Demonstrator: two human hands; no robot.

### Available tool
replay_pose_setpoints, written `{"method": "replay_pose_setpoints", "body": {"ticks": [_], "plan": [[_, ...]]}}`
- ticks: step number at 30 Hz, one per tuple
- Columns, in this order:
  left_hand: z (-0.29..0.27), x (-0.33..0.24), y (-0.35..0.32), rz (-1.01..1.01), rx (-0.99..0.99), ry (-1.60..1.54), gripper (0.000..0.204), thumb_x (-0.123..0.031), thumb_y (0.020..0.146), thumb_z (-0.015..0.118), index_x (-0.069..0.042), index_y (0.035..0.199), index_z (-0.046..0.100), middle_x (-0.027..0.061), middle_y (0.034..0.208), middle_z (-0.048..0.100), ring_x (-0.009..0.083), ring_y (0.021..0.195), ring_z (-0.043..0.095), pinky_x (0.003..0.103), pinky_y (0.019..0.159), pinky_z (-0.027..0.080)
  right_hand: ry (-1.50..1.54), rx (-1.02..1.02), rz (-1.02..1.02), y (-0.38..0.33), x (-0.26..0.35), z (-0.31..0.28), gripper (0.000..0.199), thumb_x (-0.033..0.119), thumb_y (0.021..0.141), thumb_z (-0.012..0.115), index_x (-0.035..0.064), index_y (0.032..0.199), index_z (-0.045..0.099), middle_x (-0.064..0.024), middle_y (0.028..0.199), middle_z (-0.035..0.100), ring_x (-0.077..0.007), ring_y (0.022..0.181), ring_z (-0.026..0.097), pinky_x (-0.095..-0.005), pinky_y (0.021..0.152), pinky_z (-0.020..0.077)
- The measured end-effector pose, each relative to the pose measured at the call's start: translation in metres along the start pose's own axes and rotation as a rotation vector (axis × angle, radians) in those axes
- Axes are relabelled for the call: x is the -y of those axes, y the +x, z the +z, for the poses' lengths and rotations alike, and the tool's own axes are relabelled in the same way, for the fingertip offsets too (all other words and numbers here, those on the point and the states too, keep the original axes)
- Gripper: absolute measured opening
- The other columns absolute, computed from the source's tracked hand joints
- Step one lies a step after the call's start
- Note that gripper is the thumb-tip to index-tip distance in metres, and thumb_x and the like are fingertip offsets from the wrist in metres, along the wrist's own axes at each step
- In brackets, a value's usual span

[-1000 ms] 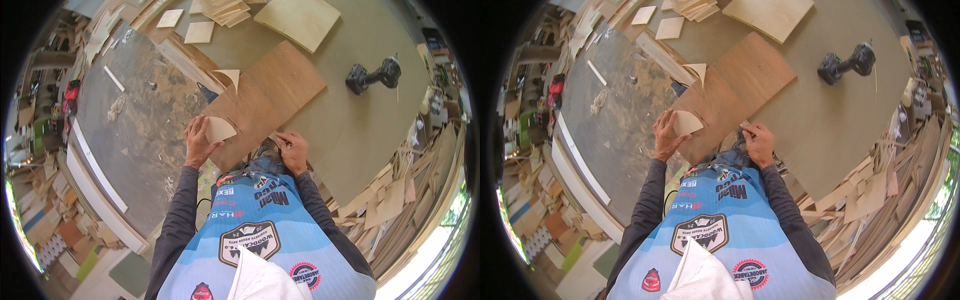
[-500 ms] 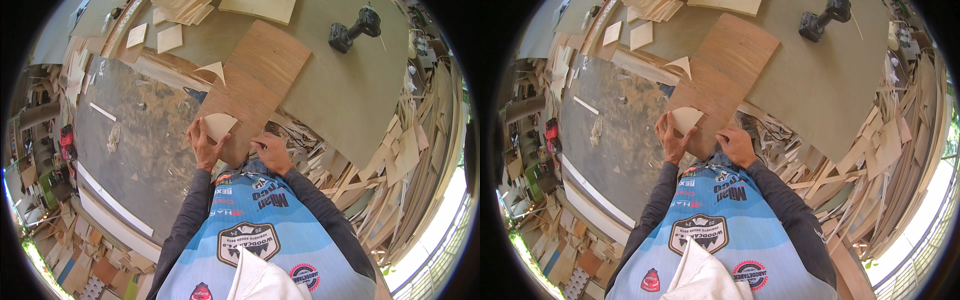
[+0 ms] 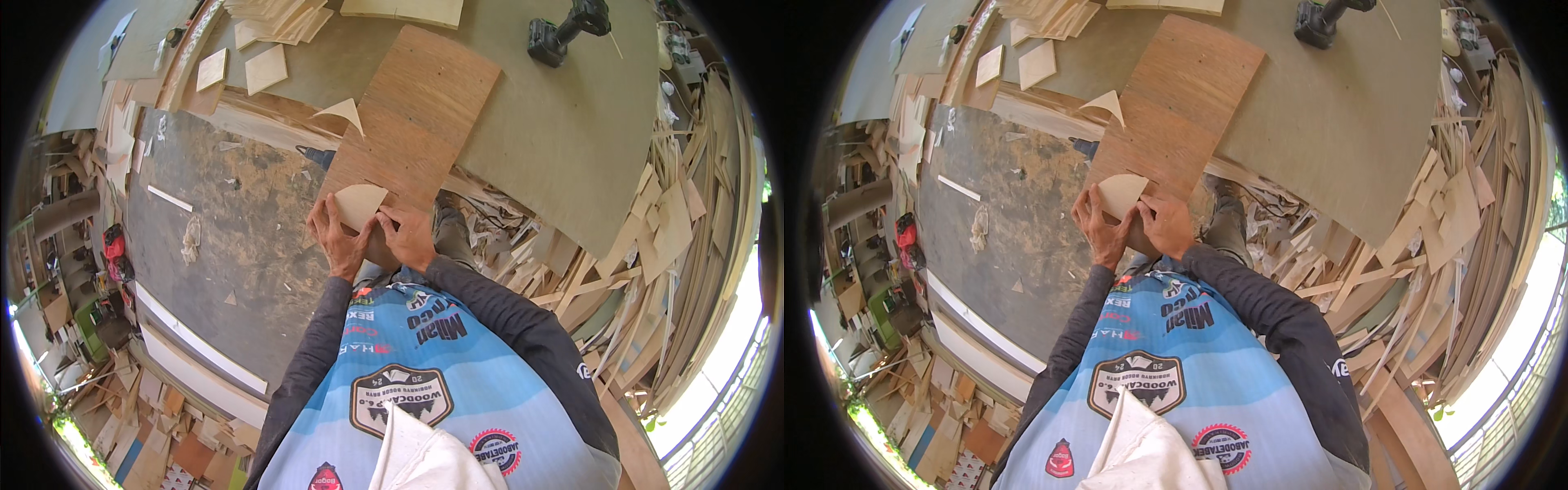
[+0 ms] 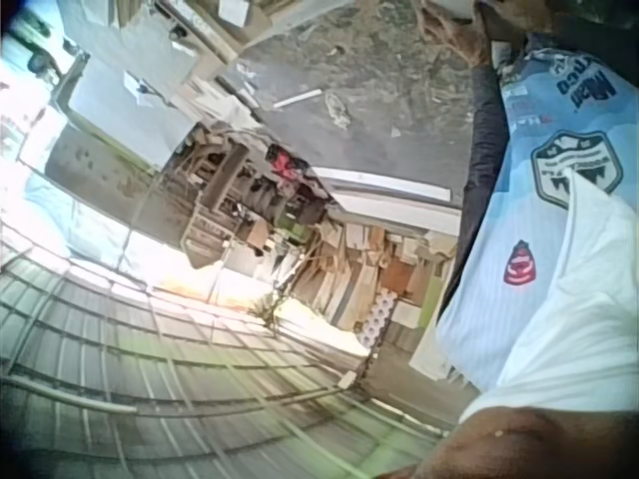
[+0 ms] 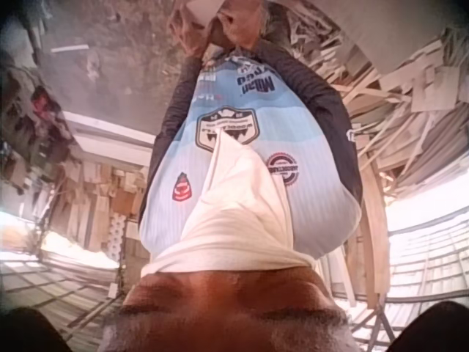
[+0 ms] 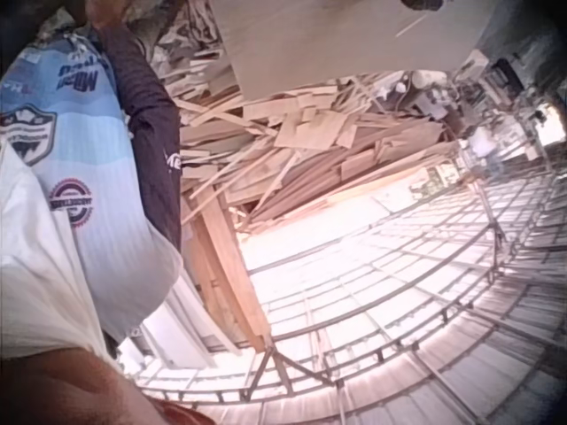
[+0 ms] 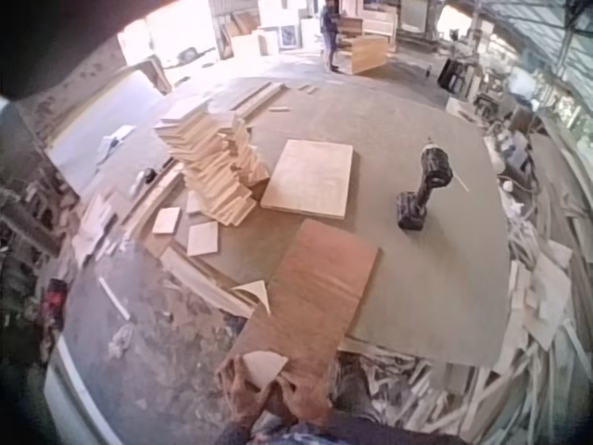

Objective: The person marks a square wood piece and uses a handheld electric cutter to trim the edges.

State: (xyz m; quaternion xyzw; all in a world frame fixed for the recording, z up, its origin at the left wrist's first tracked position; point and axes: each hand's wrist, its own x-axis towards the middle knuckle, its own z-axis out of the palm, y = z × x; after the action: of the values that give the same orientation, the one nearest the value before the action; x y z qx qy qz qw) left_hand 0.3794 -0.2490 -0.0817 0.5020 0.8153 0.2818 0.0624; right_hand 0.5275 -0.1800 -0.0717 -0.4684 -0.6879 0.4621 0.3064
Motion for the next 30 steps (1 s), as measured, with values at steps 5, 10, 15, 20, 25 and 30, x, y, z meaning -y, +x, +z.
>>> {"method": "replay_pose_setpoints", "body": {"ticks": [5,10,15,20,25,30], "plan": [[0.0,0.001,0.001,0.013,-0.018,-0.008,0.095,-0.041,0.071,0.092,-0.001,0.147,0.051,0.0219,0.137,0.051,0.0389,0.129,0.043,0.052,0.109,0.034,0.043,-0.037,0.082,-0.003,-0.001,0.011,0.023,0.018,0.094,0.068,-0.0024,0.101,0.076,-0.0216,0.09,0.072,-0.0395,0.083,0.069,-0.0455,0.075,0.0546],[0.001,0.001,0.004,0.068,-0.03,0.0,0.096,-0.041,0.071,0.092,-0.001,0.147,0.052,0.0214,0.133,0.052,0.0392,0.125,0.044,0.052,0.107,0.036,0.008,-0.067,0.068,0.002,-0.009,0.015,0.022,0.018,0.094,0.071,-0.0022,0.099,0.078,-0.021,0.09,0.075,-0.0349,0.081,0.073,-0.04,0.072,0.0558],[0.0,0.003,0.003,0.081,-0.024,0.005,0.095,-0.042,0.072,0.091,-0.001,0.148,0.052,0.022,0.133,0.052,0.0393,0.124,0.044,0.052,0.106,0.036,0.025,-0.097,0.167,0.006,-0.004,0.019,0.022,0.02,0.092,0.072,-0.0012,0.094,0.078,-0.0196,0.084,0.074,-0.0311,0.075,0.073,-0.0381,0.069,0.0552],[0.0,0.003,0.003,0.08,-0.011,-0.011,0.095,-0.043,0.073,0.091,-0.001,0.149,0.05,0.0227,0.135,0.052,0.0396,0.126,0.044,0.052,0.107,0.036,0.022,-0.132,0.15,0.005,-0.008,0.023,0.022,0.02,0.091,0.073,-0.0007,0.093,0.078,-0.0181,0.08,0.074,-0.0289,0.068,0.072,-0.0373,0.066,0.0543],[0.002,0.004,0.002,0.079,-0.022,-0.009,0.095,-0.043,0.074,0.09,-0.002,0.149,0.049,0.0232,0.137,0.051,0.0399,0.128,0.043,0.052,0.108,0.035,0.019,-0.117,0.137,0.006,-0.008,0.021,0.021,0.019,0.092,0.072,-0.0009,0.092,0.078,-0.0167,0.079,0.074,-0.0248,0.063,0.07,-0.0356,0.062,0.0539],[0.002,0.004,0.001,0.076,-0.014,-0.002,0.094,-0.042,0.075,0.09,-0.001,0.149,0.049,0.0234,0.138,0.05,0.0406,0.128,0.043,0.053,0.108,0.035,0.088,-0.078,0.18,0.007,-0.013,0.023,0.018,0.014,0.093,0.071,-0.0027,0.093,0.078,-0.0129,0.076,0.074,-0.0169,0.058,0.067,-0.0314,0.056,0.0521]]}}
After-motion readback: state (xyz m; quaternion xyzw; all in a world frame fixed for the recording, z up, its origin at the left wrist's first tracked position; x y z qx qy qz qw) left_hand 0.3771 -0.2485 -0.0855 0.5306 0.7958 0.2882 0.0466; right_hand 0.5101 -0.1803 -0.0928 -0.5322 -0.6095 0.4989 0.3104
